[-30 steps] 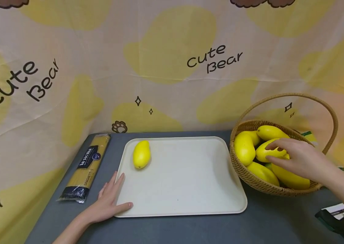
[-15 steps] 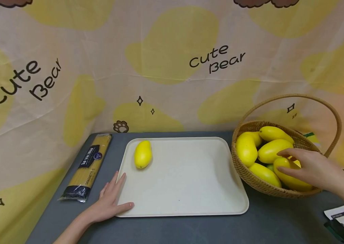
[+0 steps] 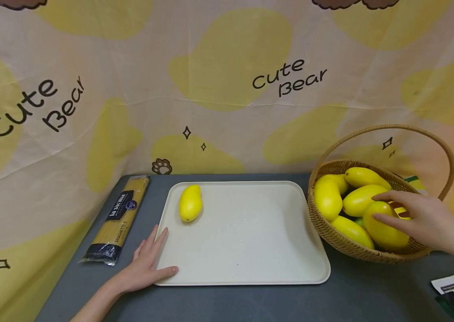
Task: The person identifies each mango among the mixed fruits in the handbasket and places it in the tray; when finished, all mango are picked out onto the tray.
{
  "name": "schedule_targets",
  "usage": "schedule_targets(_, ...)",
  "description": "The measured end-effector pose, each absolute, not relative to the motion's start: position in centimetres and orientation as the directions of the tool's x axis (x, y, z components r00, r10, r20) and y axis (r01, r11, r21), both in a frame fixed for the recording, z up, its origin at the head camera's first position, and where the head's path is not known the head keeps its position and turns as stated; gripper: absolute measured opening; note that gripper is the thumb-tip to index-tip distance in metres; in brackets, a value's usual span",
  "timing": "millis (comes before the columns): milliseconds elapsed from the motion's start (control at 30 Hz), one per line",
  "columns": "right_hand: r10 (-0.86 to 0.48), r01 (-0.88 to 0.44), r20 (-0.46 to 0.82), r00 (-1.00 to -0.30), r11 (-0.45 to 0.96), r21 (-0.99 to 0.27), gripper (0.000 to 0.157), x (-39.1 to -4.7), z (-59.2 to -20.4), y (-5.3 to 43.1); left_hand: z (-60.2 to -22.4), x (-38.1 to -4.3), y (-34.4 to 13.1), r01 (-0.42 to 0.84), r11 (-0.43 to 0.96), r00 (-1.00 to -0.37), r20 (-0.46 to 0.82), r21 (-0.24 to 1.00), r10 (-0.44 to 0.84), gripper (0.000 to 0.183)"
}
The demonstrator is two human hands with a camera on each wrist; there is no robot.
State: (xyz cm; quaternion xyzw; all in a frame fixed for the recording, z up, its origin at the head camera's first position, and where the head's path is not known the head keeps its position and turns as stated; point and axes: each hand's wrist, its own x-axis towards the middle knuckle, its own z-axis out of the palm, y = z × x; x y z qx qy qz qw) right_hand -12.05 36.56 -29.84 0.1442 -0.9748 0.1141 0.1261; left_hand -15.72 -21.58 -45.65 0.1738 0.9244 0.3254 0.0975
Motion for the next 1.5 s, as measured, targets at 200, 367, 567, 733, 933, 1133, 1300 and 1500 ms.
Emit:
schedule_targets(200, -0.21, -0.304, 0.327, -0.921, 0.914, -0.268, 0.039, -12.0, -28.0, 35.8, -45.6, -15.6, -21.7, 0.259, 0.722, -0.922, -0.059, 0.641, 0.383, 0.102)
schedule_targets(367, -0.108, -0.214, 0.273, -0.956, 0.892, -0.398, 0.046, -12.3, -26.4, 34.6, -45.6, -15.5, -21.8, 0.255, 0.726, -0.922, -0.065, 0.638, 0.381, 0.102)
schedule_targets(567, -0.036, -0.114, 0.143, -0.989, 0.799, -0.59, 0.049, -13.2, -25.5, 32.6, -45.5, -15.4, -21.8, 0.254, 0.723, -0.923, -0.063, 0.642, 0.38, 0.102)
schedule_targets(733, -0.154, -0.167, 0.1, -0.983, 0.523, -0.836, 0.041, -14.7, -26.1, 30.5, -45.3, -15.4, -21.8, 0.248, 0.729, -0.923, -0.074, 0.638, 0.379, 0.102)
schedule_targets(933, -0.313, -0.039, 0.04, -0.949, -0.008, -0.999, 0.03, -16.5, -27.9, 26.6, -45.2, -15.4, -21.8, 0.247, 0.731, -0.922, -0.079, 0.636, 0.38, 0.102)
schedule_targets(1133, -0.367, 0.159, -0.088, -0.926, -0.167, -0.973, 0.023, -17.5, -29.8, 22.2, -45.3, -15.3, -21.9, 0.243, 0.721, -0.921, -0.079, 0.648, 0.382, 0.101)
schedule_targets(1300, -0.346, 0.24, -0.156, -0.925, -0.213, -0.947, 0.019, -18.9, -32.1, 19.3, -45.5, -15.2, -21.9, 0.255, 0.718, -0.921, -0.063, 0.648, 0.383, 0.101)
schedule_targets(1500, -0.287, 0.306, -0.233, -0.929, -0.247, -0.919, 0.02, -20.8, -34.8, 16.5, -45.4, -15.2, -21.8, 0.252, 0.725, -0.921, -0.07, 0.641, 0.383, 0.101)
